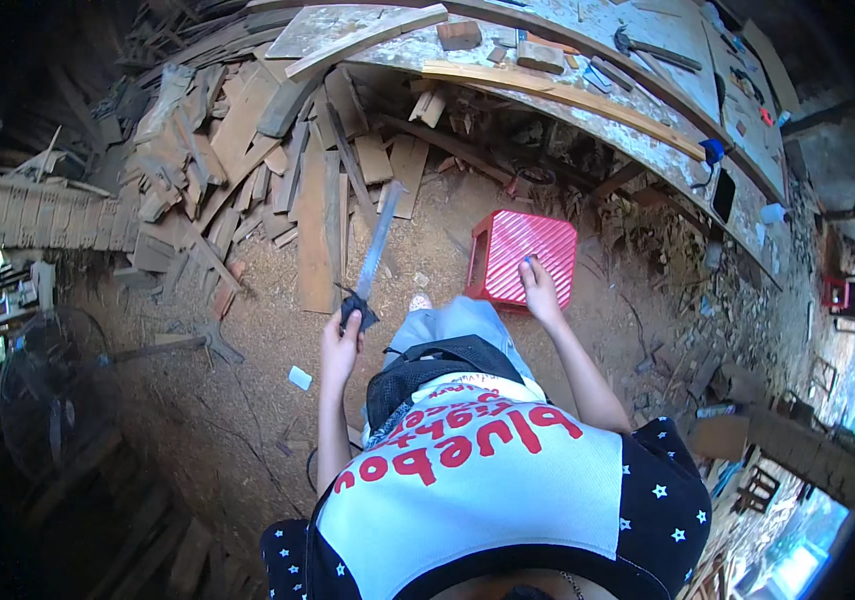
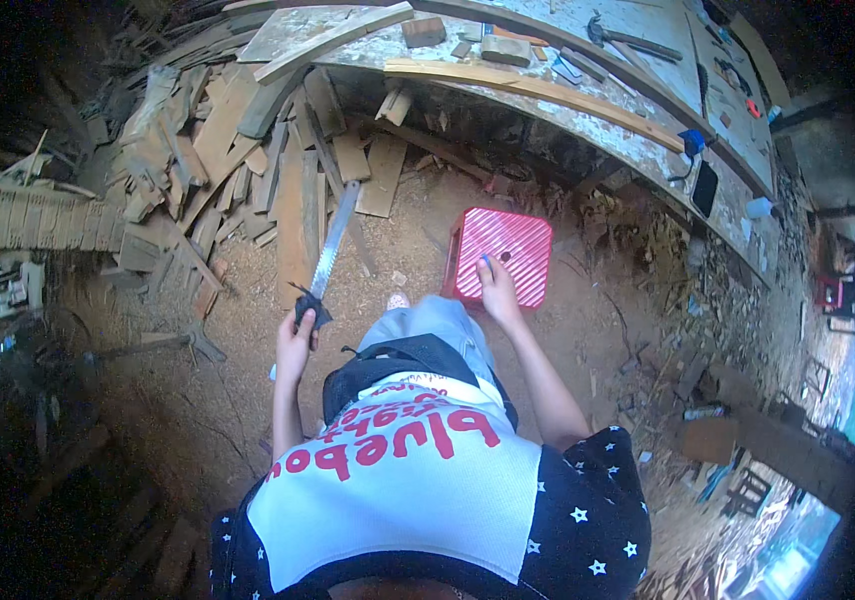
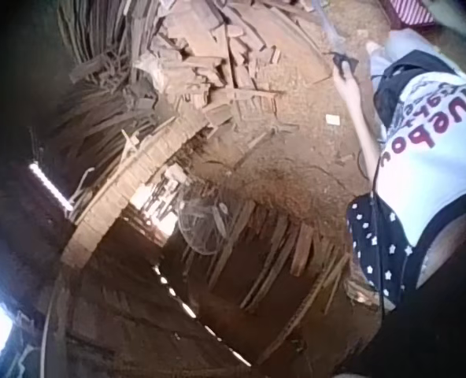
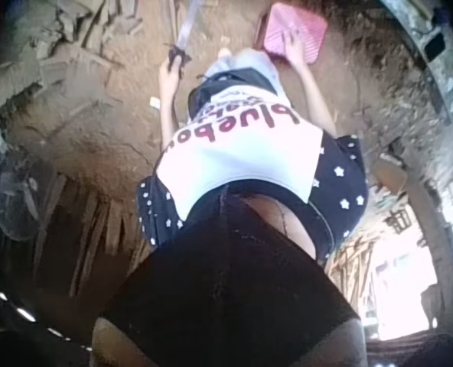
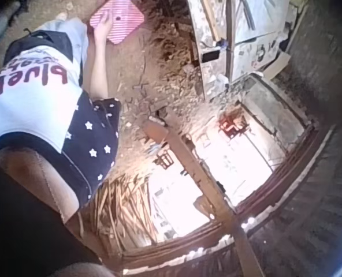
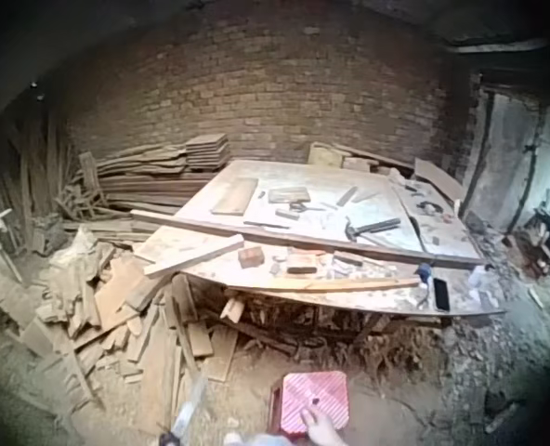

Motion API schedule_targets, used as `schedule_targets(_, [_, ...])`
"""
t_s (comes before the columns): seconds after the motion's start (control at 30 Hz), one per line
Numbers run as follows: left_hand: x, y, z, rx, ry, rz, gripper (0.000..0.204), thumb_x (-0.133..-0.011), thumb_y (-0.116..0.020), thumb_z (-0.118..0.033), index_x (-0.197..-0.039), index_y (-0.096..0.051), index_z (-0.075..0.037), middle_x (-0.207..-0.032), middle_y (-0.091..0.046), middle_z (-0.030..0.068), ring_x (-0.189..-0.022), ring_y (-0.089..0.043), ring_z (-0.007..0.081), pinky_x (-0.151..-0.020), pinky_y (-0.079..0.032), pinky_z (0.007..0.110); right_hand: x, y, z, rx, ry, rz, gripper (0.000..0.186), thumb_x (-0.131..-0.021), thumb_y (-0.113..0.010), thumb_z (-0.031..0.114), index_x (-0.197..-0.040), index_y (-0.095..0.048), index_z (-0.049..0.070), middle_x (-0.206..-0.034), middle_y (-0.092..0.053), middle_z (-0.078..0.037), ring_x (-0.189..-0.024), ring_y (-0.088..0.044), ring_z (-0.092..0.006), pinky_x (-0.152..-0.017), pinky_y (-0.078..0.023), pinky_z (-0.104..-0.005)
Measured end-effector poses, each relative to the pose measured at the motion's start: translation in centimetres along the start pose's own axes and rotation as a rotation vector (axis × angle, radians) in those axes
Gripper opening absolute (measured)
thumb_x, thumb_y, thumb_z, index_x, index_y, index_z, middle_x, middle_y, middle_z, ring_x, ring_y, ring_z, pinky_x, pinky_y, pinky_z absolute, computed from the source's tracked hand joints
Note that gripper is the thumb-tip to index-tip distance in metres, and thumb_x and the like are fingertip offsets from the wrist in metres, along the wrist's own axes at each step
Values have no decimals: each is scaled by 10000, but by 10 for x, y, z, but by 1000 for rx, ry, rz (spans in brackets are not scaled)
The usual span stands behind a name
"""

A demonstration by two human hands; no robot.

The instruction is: Saw a piece of wood using a hand saw on a workbench.

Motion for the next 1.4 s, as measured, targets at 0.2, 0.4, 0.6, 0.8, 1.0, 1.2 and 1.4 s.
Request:
schedule_targets(0.2, [-89,34,-62,-68,-180,81,237,-938,-557,-242,-1028,-624,-34,-642,-529,-35,-518,-465,41,-453,-361,204,7,-8,36,231,-104,-138,528,-979,-348,423,-906,-588,-42,-824,-590,-281,-836,-602,-391,-742,-431,-436])
schedule_targets(0.4, [-133,29,-70,-12,-232,154,259,-938,-557,-242,-1076,-609,-28,-701,-553,-25,-565,-486,42,-488,-388,199,-50,27,61,180,-29,-334,530,-977,-356,432,-825,-537,-43,-774,-572,-273,-730,-586,-379,-677,-427,-434])
schedule_targets(0.6, [-183,37,-51,62,-254,143,195,-948,-520,-185,-1061,-575,-36,-727,-542,-15,-588,-480,54,-502,-379,208,-190,76,109,407,-8,-437,444,-980,-302,389,-986,-579,42,-928,-615,-260,-919,-580,-431,-776,-440,-483])
schedule_targets(0.8, [-265,7,-40,45,-317,56,123,-951,-463,-86,-1026,-535,-20,-730,-526,15,-599,-473,92,-531,-381,237,-356,137,100,613,183,-551,333,-953,-415,274,-1105,-593,36,-1010,-609,-260,-975,-569,-423,-848,-437,-478])
schedule_targets(1.0, [-339,-75,-51,63,-355,59,141,-887,-476,15,-1026,-502,10,-872,-630,91,-833,-613,171,-763,-467,283,-424,123,109,1030,486,-666,293,-902,-531,216,-1146,-589,65,-1135,-585,-181,-1050,-557,-353,-903,-435,-430])
schedule_targets(1.2, [-369,-166,-47,97,-567,64,224,-892,-499,-23,-1111,-453,-15,-896,-588,105,-810,-582,170,-750,-453,292,-392,47,139,560,550,-264,295,-884,-565,214,-1127,-580,47,-1050,-608,-143,-1016,-564,-306,-900,-417,-387])
schedule_targets(1.4, [-377,-242,-65,94,-636,-36,101,-918,-494,-50,-985,-540,11,-803,-606,118,-700,-594,202,-679,-465,314,-383,14,125,833,989,-139,431,-825,-645,303,-1189,-572,83,-1109,-581,-120,-1038,-535,-319,-923,-397,-403])
Point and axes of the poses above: each hand's wrist, its own x-axis away from the middle knuckle, its own y-axis out of the back of the hand, z = x × y, the point moved 2 cm from there along -x, towards the middle knuckle
